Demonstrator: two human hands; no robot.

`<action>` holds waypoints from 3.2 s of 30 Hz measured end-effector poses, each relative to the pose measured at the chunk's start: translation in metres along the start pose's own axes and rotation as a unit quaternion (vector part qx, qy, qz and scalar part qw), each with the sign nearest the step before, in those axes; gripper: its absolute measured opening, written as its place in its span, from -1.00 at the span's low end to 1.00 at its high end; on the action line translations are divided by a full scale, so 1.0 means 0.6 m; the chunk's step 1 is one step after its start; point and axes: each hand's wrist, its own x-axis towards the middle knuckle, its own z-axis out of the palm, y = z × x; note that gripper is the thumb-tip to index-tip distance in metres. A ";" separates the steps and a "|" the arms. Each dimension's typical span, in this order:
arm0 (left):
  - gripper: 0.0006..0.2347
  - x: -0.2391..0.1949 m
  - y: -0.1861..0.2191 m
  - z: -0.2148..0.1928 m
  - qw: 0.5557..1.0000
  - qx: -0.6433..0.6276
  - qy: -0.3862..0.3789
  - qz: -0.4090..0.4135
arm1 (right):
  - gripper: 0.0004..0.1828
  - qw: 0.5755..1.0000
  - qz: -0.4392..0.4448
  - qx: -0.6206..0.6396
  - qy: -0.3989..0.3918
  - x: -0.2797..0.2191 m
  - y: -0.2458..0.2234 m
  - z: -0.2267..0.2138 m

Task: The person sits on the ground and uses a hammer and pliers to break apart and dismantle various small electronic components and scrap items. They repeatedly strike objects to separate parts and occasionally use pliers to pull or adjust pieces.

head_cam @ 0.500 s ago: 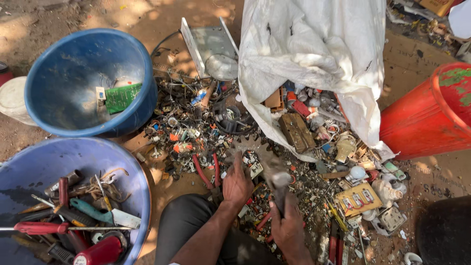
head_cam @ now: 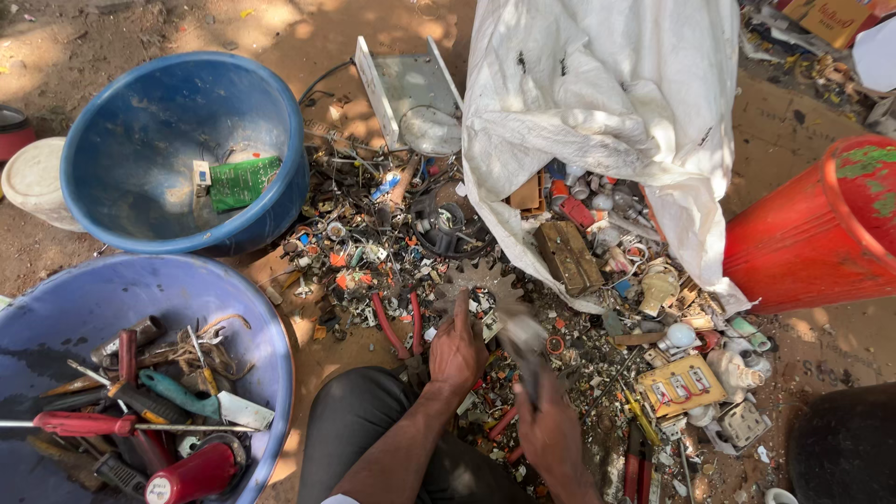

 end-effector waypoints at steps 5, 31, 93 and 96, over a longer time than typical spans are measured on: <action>-0.39 -0.009 0.015 -0.008 1.000 0.001 0.011 0.011 | -0.40 0.986 -0.106 0.077 0.098 0.017 0.004 -0.021; -0.55 0.012 -0.003 0.005 0.977 -0.175 0.057 -0.104 | -0.46 0.933 -0.229 0.222 0.165 -0.023 0.016 -0.028; -0.48 0.045 -0.071 0.031 0.935 -0.275 0.170 -0.149 | -0.52 0.996 -0.052 0.067 0.006 -0.002 0.034 0.025; -0.47 0.028 -0.075 0.031 0.939 -0.243 0.174 -0.169 | -0.56 0.996 -0.027 0.084 -0.018 0.012 0.047 0.017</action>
